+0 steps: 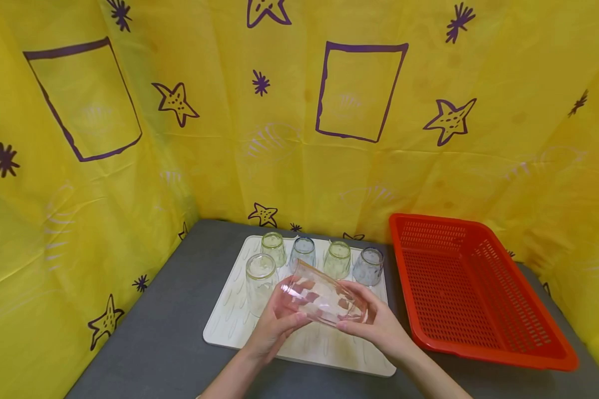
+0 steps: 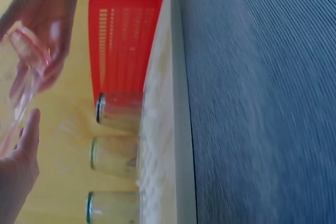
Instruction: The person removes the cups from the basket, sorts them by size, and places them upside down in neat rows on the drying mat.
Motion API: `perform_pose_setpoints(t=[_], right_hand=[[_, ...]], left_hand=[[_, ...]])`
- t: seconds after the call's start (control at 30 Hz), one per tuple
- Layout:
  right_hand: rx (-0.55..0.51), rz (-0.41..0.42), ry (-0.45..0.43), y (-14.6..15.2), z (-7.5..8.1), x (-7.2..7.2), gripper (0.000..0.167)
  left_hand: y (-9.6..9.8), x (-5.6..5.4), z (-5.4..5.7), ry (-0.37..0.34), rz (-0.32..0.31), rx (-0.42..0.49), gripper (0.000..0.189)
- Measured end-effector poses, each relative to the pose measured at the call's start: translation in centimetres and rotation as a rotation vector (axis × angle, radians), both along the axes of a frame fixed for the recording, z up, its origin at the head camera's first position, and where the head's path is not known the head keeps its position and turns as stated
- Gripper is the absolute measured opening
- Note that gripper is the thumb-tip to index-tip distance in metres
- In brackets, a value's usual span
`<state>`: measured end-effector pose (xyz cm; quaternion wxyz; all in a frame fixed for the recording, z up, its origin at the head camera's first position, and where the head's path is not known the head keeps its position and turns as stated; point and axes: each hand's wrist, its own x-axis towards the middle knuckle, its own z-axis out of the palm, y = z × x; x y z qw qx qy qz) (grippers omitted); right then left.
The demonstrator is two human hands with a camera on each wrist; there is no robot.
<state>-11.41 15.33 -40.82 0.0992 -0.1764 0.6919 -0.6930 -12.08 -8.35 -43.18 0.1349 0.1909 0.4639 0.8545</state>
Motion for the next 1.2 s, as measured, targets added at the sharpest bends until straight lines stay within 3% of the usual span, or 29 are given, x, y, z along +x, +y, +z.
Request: perform_pose_setpoints(t=[0.17,0.27,0.43,0.67,0.97,1.1,1.2], right_hand=[[0.087,0.022,0.085,1.0,0.2,-0.1,0.064],[0.097,0.054,0.091,1.5,0.4,0.0,0.064],[0.122,0.070,0.075,2.0,0.4,0.0,0.065],[0.122,0.089,0.099,2.2,-0.2,0.1,0.065],[0.081,0.124,0.096,2.4,-0.7,-0.2,0.067],[-0.013,0.115,0.037,2.2,-0.9,-0.3,0.070],[-0.152,0.121,-0.092,1.8,-1.0,-0.1,0.071]], left_hand=[[-1.3,-0.3,-0.3,0.153,-0.008,-0.112,0.077],[-2.0,-0.6,-0.2,0.243,0.010,-0.187,0.086],[-2.8,-1.0,0.2,0.322,0.047,-0.339,0.089],[-2.7,-0.9,0.3,0.319,0.079,-0.438,0.078],[-2.4,-0.7,-0.1,0.315,0.114,-0.417,0.075],[-2.4,-0.7,-0.3,0.318,0.130,-0.363,0.076],[-2.3,-0.6,-0.4,0.294,0.135,-0.306,0.075]])
